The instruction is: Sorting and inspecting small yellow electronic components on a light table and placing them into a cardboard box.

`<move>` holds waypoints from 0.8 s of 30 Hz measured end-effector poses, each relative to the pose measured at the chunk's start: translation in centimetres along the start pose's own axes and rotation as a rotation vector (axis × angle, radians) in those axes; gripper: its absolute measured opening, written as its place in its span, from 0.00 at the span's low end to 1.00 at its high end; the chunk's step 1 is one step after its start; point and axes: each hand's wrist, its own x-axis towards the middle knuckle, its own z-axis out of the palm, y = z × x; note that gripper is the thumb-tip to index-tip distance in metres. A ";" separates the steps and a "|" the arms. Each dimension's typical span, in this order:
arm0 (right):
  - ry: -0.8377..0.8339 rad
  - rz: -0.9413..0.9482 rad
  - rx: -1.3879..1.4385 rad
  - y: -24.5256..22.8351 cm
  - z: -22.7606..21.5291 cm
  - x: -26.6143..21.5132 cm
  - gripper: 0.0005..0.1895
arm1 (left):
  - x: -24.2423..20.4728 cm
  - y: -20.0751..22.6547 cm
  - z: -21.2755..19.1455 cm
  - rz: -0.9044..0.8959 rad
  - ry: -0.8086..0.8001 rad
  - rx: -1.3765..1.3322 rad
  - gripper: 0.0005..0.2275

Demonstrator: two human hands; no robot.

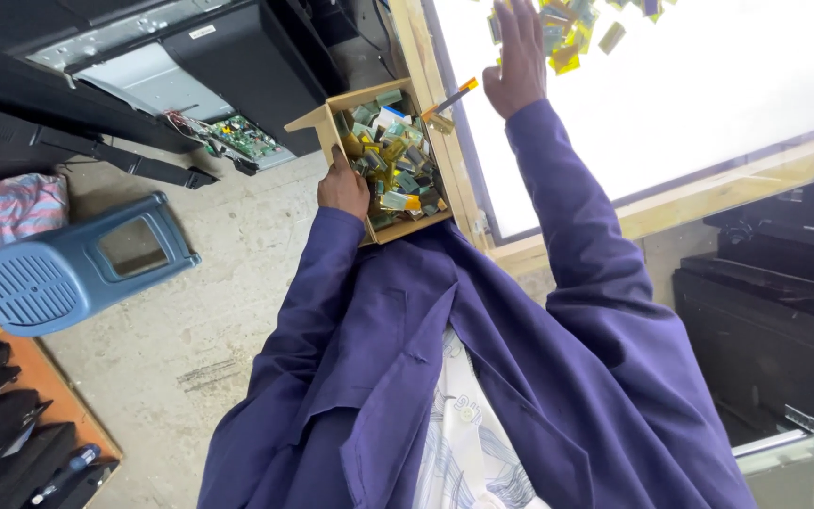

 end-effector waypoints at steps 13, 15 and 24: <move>-0.441 0.039 -0.249 -4.6 4.0 -2.6 0.49 | -0.1 -0.1 0.5 -0.017 -0.009 -0.039 0.29; -0.529 0.044 -0.206 -7.1 4.0 -5.3 0.50 | 0.1 -0.1 0.9 -0.010 -0.009 -0.007 0.30; -0.340 -0.203 0.119 -11.6 5.1 -10.5 0.44 | -0.8 0.3 -1.3 0.059 0.019 -0.058 0.27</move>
